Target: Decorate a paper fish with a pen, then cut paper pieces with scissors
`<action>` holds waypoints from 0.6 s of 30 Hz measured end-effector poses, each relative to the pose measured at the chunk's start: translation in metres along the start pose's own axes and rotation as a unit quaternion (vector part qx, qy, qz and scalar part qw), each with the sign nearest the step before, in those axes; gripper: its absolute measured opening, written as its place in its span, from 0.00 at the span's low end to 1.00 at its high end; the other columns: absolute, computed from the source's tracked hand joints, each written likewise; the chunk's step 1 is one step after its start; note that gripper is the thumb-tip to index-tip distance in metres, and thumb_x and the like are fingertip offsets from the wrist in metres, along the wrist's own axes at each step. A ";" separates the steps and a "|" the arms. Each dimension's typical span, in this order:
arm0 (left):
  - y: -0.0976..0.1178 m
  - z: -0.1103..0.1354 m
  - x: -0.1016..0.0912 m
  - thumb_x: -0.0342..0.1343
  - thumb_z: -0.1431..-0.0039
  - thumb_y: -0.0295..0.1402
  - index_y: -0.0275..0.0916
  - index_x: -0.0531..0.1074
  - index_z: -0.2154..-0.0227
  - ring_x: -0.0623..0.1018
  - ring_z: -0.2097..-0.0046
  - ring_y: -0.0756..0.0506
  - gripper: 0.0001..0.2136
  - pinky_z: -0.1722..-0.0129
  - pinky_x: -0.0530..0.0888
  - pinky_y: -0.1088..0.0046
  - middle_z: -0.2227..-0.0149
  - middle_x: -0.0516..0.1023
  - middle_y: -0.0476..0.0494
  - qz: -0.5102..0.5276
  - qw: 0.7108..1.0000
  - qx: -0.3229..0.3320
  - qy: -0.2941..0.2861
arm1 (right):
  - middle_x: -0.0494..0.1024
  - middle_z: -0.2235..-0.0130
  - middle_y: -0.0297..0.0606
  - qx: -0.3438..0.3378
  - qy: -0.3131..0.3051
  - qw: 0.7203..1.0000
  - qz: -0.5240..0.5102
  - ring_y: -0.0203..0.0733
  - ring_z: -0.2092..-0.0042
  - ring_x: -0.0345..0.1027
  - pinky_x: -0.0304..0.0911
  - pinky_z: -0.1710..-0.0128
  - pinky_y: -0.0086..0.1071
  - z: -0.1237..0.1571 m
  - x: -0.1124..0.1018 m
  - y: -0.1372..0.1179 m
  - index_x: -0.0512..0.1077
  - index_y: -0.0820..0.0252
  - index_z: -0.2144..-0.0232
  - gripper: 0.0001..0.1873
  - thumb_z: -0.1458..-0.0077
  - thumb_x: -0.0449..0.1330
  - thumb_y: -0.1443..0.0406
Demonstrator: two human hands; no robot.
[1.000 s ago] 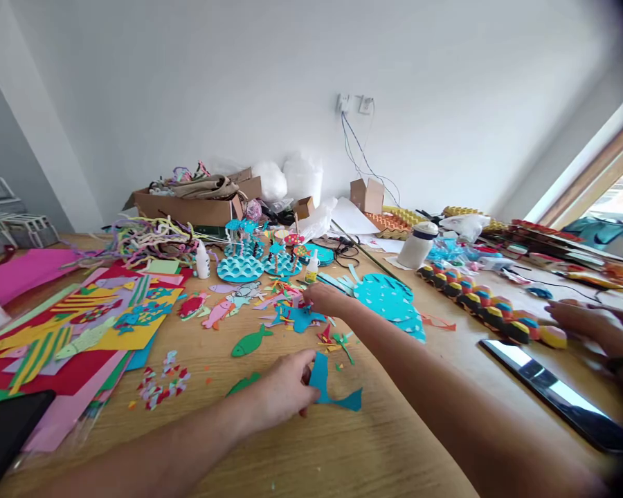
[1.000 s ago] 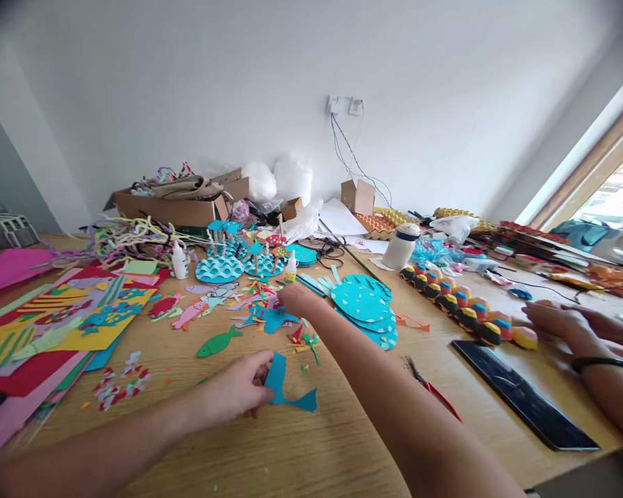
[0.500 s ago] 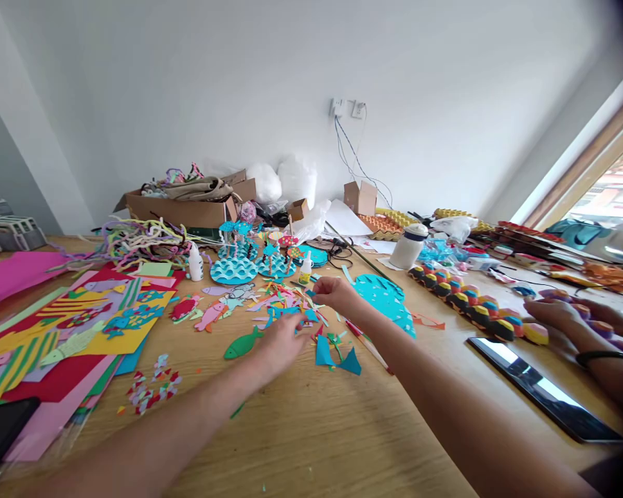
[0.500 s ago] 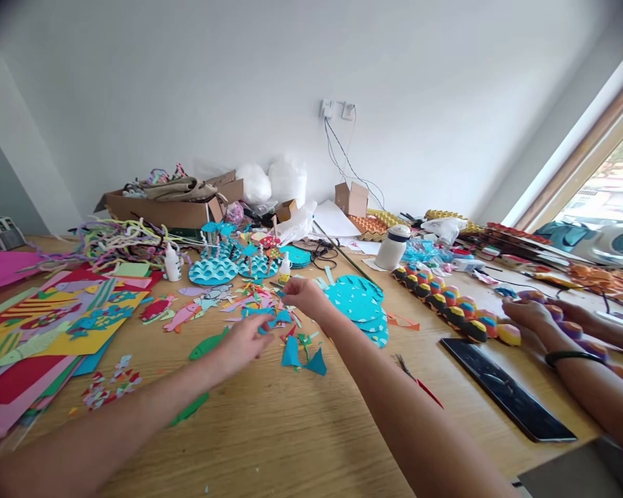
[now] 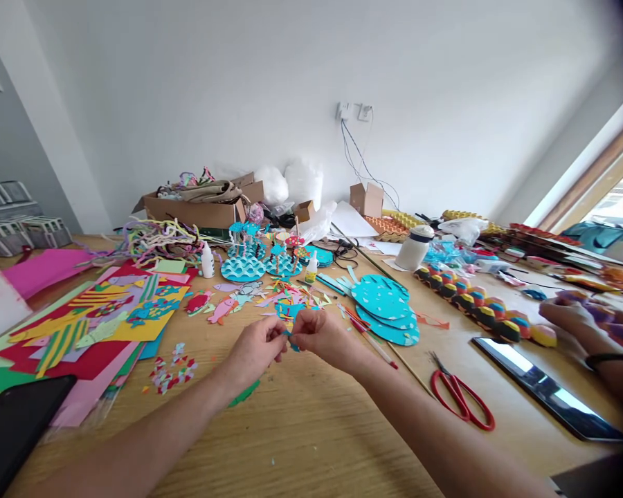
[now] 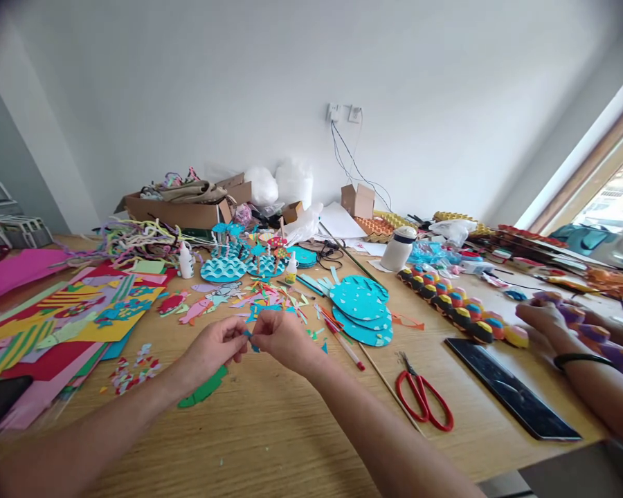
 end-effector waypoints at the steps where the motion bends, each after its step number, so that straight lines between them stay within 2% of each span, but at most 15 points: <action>1: -0.003 0.004 0.000 0.50 0.56 0.29 0.39 0.63 0.79 0.67 0.81 0.53 0.01 0.83 0.60 0.79 0.83 0.66 0.56 -0.002 1.000 -0.012 -0.006 | 0.70 0.81 0.27 0.004 -0.008 1.000 0.018 0.30 0.78 0.63 0.56 0.80 0.22 -0.001 -0.002 0.004 0.67 0.62 0.80 0.05 0.57 0.58 0.72; 3: -0.009 0.012 0.002 0.50 0.57 0.28 0.40 0.63 0.80 0.66 0.82 0.52 0.02 0.84 0.59 0.79 0.84 0.65 0.57 -0.002 0.999 -0.035 -0.022 | 0.73 0.78 0.30 0.017 -0.008 0.998 0.065 0.32 0.75 0.67 0.60 0.77 0.23 -0.008 -0.012 0.016 0.69 0.62 0.77 0.03 0.53 0.58 0.72; 5: -0.014 0.019 0.008 0.50 0.58 0.27 0.39 0.63 0.80 0.67 0.82 0.52 0.02 0.84 0.60 0.79 0.85 0.65 0.57 0.001 0.998 -0.056 -0.041 | 0.75 0.72 0.34 0.038 0.023 0.991 0.128 0.34 0.69 0.69 0.64 0.71 0.27 -0.020 -0.029 0.030 0.70 0.64 0.71 0.03 0.48 0.56 0.72; 8: -0.019 0.028 0.024 0.49 0.59 0.24 0.40 0.60 0.81 0.70 0.80 0.52 0.04 0.84 0.61 0.80 0.84 0.69 0.54 0.018 0.994 -0.082 -0.072 | 0.72 0.57 0.39 0.064 0.026 0.973 0.222 0.39 0.60 0.68 0.66 0.61 0.38 -0.043 -0.042 0.049 0.69 0.63 0.59 0.11 0.42 0.55 0.63; 10: -0.021 0.032 0.035 0.47 0.59 0.23 0.40 0.58 0.80 0.74 0.78 0.51 0.05 0.85 0.60 0.81 0.81 0.72 0.53 0.034 0.991 -0.095 -0.089 | 0.70 0.53 0.41 0.069 0.001 0.961 0.269 0.42 0.57 0.67 0.66 0.59 0.41 -0.058 -0.040 0.057 0.66 0.61 0.54 0.14 0.41 0.54 0.62; 13: -0.023 0.035 0.048 0.45 0.60 0.21 0.40 0.56 0.79 0.74 0.80 0.52 0.07 0.86 0.59 0.81 0.79 0.73 0.54 0.049 0.986 -0.112 -0.111 | 0.69 0.52 0.41 0.066 -0.052 0.944 0.318 0.42 0.56 0.67 0.65 0.58 0.41 -0.079 -0.029 0.065 0.66 0.61 0.53 0.14 0.41 0.54 0.62; 18: -0.022 0.034 0.055 0.43 0.61 0.18 0.41 0.56 0.77 0.71 0.82 0.54 0.11 0.88 0.59 0.83 0.82 0.69 0.59 0.055 0.982 -0.139 -0.120 | 0.69 0.52 0.41 0.061 -0.124 0.924 0.355 0.42 0.56 0.67 0.65 0.58 0.41 -0.096 -0.017 0.071 0.66 0.61 0.53 0.14 0.41 0.54 0.62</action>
Point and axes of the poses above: each hand's wrist, its own z-axis away from the middle knuckle, its own x-axis out of the palm, y = z × x, the point moved 7 cm from there along -z, towards the middle knuckle
